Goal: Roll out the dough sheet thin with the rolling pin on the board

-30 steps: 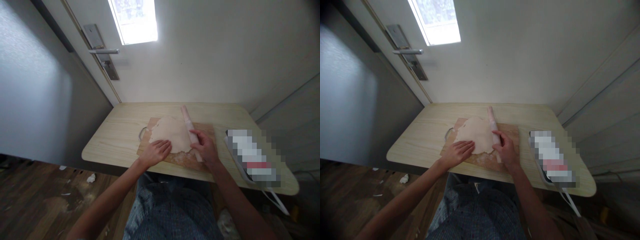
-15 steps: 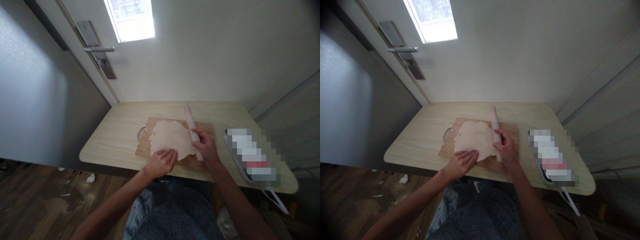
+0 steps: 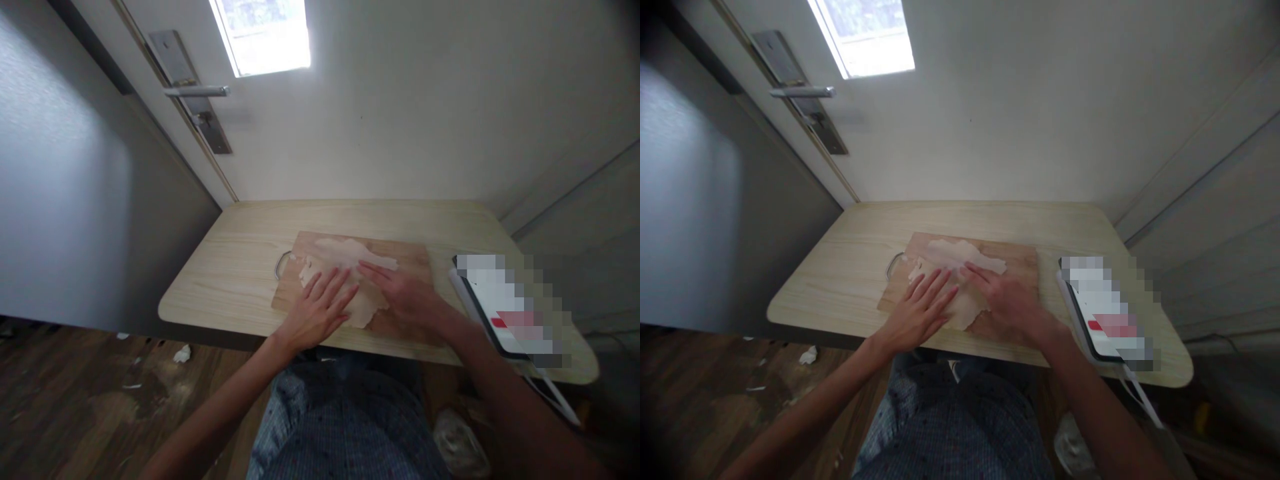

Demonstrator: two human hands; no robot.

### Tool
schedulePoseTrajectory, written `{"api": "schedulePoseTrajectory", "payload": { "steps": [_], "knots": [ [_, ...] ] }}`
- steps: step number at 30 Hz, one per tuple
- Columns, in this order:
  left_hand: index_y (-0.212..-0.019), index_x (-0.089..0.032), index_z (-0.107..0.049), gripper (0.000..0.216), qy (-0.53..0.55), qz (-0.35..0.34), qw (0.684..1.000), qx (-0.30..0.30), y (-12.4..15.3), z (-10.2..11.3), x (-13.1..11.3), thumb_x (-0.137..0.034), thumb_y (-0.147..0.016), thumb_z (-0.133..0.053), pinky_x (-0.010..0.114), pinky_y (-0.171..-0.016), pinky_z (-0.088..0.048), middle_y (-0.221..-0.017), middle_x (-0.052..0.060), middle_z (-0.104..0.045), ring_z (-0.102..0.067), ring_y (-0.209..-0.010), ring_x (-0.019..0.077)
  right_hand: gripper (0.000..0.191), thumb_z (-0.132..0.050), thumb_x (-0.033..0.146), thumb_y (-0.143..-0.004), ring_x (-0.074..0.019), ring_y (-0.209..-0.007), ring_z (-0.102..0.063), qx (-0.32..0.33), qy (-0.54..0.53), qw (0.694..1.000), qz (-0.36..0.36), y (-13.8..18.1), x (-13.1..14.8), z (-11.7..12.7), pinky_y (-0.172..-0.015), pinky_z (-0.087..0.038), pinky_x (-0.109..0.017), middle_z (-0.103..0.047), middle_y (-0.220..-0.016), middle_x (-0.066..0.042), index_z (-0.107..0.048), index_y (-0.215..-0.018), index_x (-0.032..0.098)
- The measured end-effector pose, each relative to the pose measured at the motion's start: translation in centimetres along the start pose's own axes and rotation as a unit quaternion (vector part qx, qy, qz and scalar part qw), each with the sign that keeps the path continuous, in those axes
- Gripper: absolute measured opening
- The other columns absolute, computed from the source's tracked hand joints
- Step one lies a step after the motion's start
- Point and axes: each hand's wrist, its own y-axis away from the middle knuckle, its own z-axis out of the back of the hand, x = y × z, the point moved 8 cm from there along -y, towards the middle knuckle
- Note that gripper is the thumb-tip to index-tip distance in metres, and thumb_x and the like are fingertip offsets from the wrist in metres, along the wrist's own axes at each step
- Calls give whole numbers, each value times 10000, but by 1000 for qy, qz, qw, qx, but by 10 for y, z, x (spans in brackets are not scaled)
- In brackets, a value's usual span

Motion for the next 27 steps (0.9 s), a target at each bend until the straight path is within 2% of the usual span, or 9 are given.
{"api": "schedulePoseTrajectory", "payload": {
  "steps": [4,9,13,21,27],
  "knots": [
    [-1352,-199,-276,536,-1,45,998,46,-7,-13,12,-439,-879,-351,561,-1027,-184,-1433,114,-259,-187,-1321,304,542,-386,53,-748,-196,-1172,-459,3,116,993,20,4,2,-4,-960,-396,-385,-480,-1300,-100,-421,-1280,150],
    [-1352,-204,-269,564,17,48,997,57,-8,-17,14,-469,-864,-363,598,-1012,-174,-1437,116,-248,-178,-1320,318,485,-362,121,-826,-205,-1175,-448,-30,201,979,-12,9,0,-9,-963,-357,-411,-453,-1325,-85,-381,-1310,152],
    [-1353,-203,-266,575,19,43,997,59,-3,-17,13,-469,-857,-383,595,-1022,-159,-1438,108,-249,-171,-1322,316,444,-357,192,-866,-206,-1189,-426,-39,215,976,-18,12,6,-11,-942,-336,-406,-421,-1350,-61,-382,-1309,180],
    [-1369,-193,-224,586,15,36,996,84,6,-16,11,-468,-869,-357,575,-1046,-104,-1447,72,-236,-169,-1327,280,409,-359,219,-883,-223,-1209,-387,-38,224,974,-11,20,11,-15,-944,-294,-420,-394,-1370,-43,-409,-1288,213],
    [-1369,-151,-230,591,21,8,994,105,4,-13,20,-450,-875,-359,456,-1065,-177,-1427,61,-290,-231,-1307,239,441,-366,268,-883,-219,-1240,-350,-29,208,978,-9,23,13,-17,-983,-257,-437,-389,-1375,-27,-357,-1323,253]
  ]
}}
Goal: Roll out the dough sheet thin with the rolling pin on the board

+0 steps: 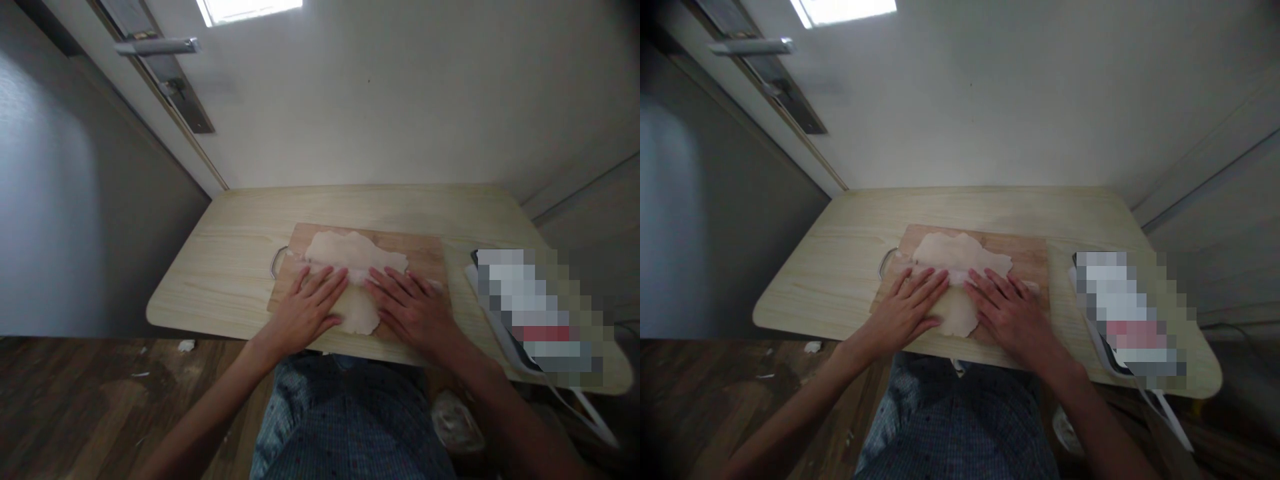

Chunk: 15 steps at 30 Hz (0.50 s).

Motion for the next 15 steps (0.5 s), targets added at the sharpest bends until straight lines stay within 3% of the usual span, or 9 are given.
{"api": "schedulePoseTrajectory", "payload": {
  "steps": [10,15],
  "knots": [
    [-1361,-194,-257,543,61,-24,998,-7,-24,-4,29,-419,-881,-374,388,-972,-274,-1387,70,-367,-368,-1209,225,489,-355,300,-877,-218,-1253,-333,32,-25,999,-14,-12,-10,-2,-979,-280,-444,-354,-1396,-42,-291,-1357,230],
    [-1326,-187,-328,483,64,11,998,-2,-40,-7,36,-402,-893,-344,392,-905,-307,-1286,89,-466,-436,-1083,236,497,-345,343,-879,-242,-1176,-404,54,-8,998,-36,-24,-19,-6,-903,-319,-431,-385,-1379,-60,-288,-1353,205]
  ]
}}
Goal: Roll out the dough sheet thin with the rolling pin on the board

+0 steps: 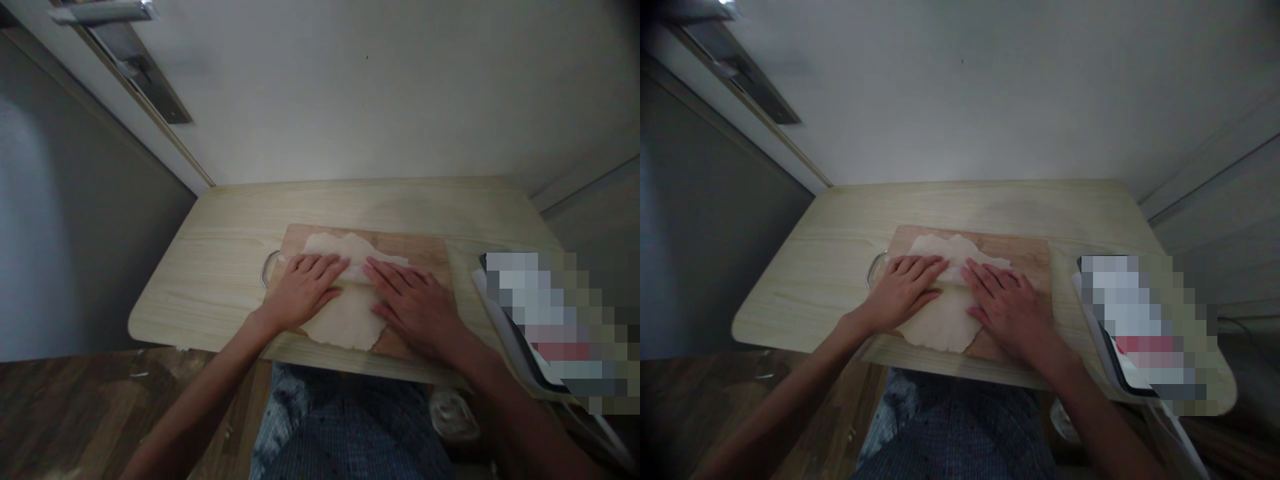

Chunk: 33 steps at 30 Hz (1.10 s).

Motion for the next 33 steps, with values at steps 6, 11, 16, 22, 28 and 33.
{"api": "schedulePoseTrajectory", "payload": {
  "steps": [6,11,16,22,28,33],
  "knots": [
    [-1278,-183,-391,444,-17,22,1000,-14,-11,-2,6,-384,-883,-371,396,-836,-352,-1112,122,-491,-435,-994,248,454,-309,367,-887,-251,-1065,-458,-6,13,1000,-23,-12,-12,-5,-828,-334,-408,-513,-1239,-103,-352,-1311,211],
    [-1150,-184,-513,335,1,42,999,-26,-26,1,19,-336,-863,-434,364,-781,-382,-1005,96,-525,-462,-917,227,379,-308,328,-892,-245,-989,-483,-14,12,999,-34,-26,-26,-2,-773,-372,-385,-558,-1124,-96,-460,-1226,232],
    [-985,-151,-611,243,123,48,990,-43,-38,8,34,-300,-803,-546,304,-736,-414,-902,65,-566,-515,-837,183,278,-393,352,-866,-206,-908,-521,-50,-74,994,-55,-35,-41,6,-730,-410,-321,-586,-1007,-70,-571,-1024,207],
    [-900,-153,-654,191,200,86,974,-60,-34,11,41,-213,-718,-648,279,-699,-428,-829,36,-574,-524,-760,150,203,-483,361,-816,-228,-900,-526,-81,-105,988,-78,-29,-41,10,-723,-415,-339,-602,-921,-57,-576,-905,203],
    [-854,-156,-667,123,224,82,966,-100,-15,21,30,-199,-773,-586,278,-698,-437,-826,40,-557,-517,-760,136,188,-459,294,-833,-223,-893,-509,-108,-103,985,-89,-10,-29,13,-766,-412,-359,-578,-925,-59,-583,-942,204],
    [-860,-156,-646,114,216,103,966,-100,0,22,26,-183,-768,-585,280,-689,-438,-851,45,-549,-514,-767,142,207,-442,252,-839,-221,-922,-488,-139,-127,978,-93,6,-22,17,-773,-412,-361,-564,-965,-70,-598,-964,202]
  ]
}}
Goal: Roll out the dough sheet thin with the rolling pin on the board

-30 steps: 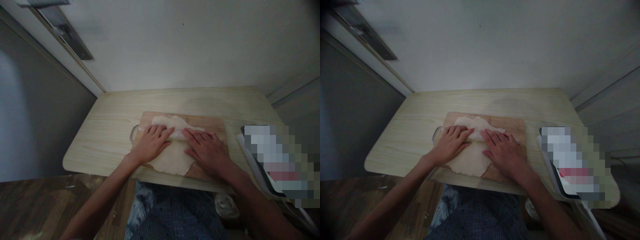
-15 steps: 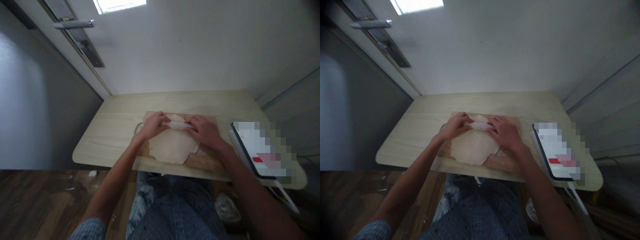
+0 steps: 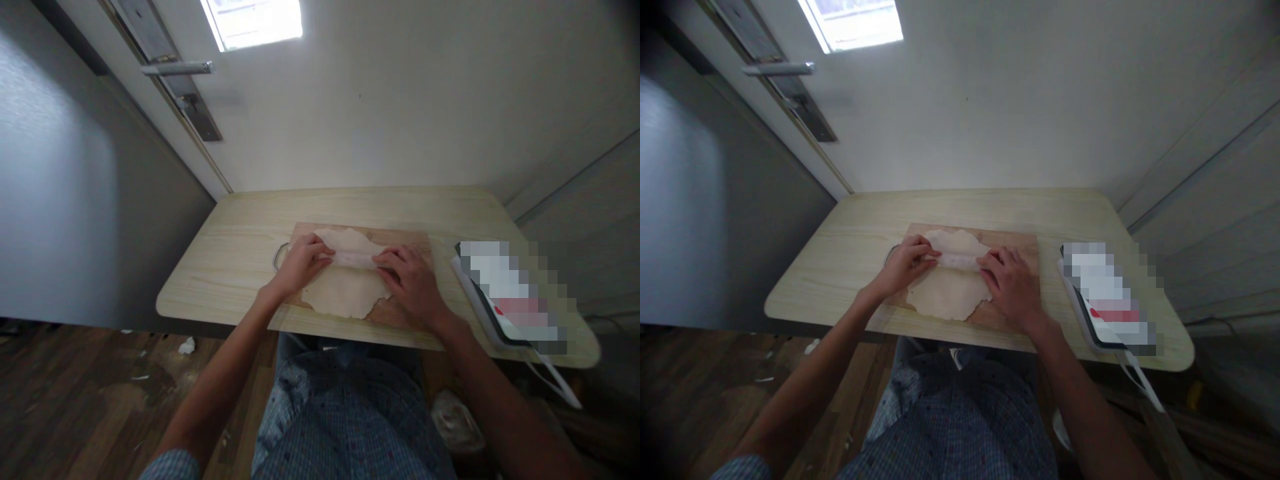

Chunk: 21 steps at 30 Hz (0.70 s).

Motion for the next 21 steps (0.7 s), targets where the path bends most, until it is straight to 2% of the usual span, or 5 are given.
{"api": "schedulePoseTrajectory", "payload": {
  "steps": [6,9,15,21],
  "knots": [
    [-844,-141,-592,175,-83,19,996,11,5,-1,0,-289,-754,-619,288,-676,-416,-858,58,-555,-504,-770,168,188,-452,232,-838,-206,-900,-484,-10,-15,1000,2,8,8,6,-782,-405,-346,-562,-950,-71,-606,-933,182],
    [-826,-146,-575,256,-115,26,993,23,2,-3,0,-388,-750,-612,282,-661,-400,-828,51,-564,-498,-756,173,190,-427,234,-853,-204,-883,-481,-22,16,1000,-7,6,10,8,-778,-397,-331,-565,-929,-77,-600,-893,167],
    [-761,-159,-562,375,-196,37,980,29,-13,-10,4,-521,-800,-473,292,-653,-370,-778,57,-589,-495,-743,189,219,-367,246,-870,-214,-829,-481,11,157,985,-64,-12,5,-3,-726,-357,-323,-577,-842,-80,-562,-822,160],
    [-705,-161,-594,468,-254,66,963,56,-36,-20,16,-468,-880,-287,300,-624,-351,-719,70,-616,-534,-721,200,241,-322,221,-861,-195,-765,-509,41,193,976,-91,-37,-10,-14,-616,-305,-298,-589,-808,-73,-544,-786,167]
  ]
}}
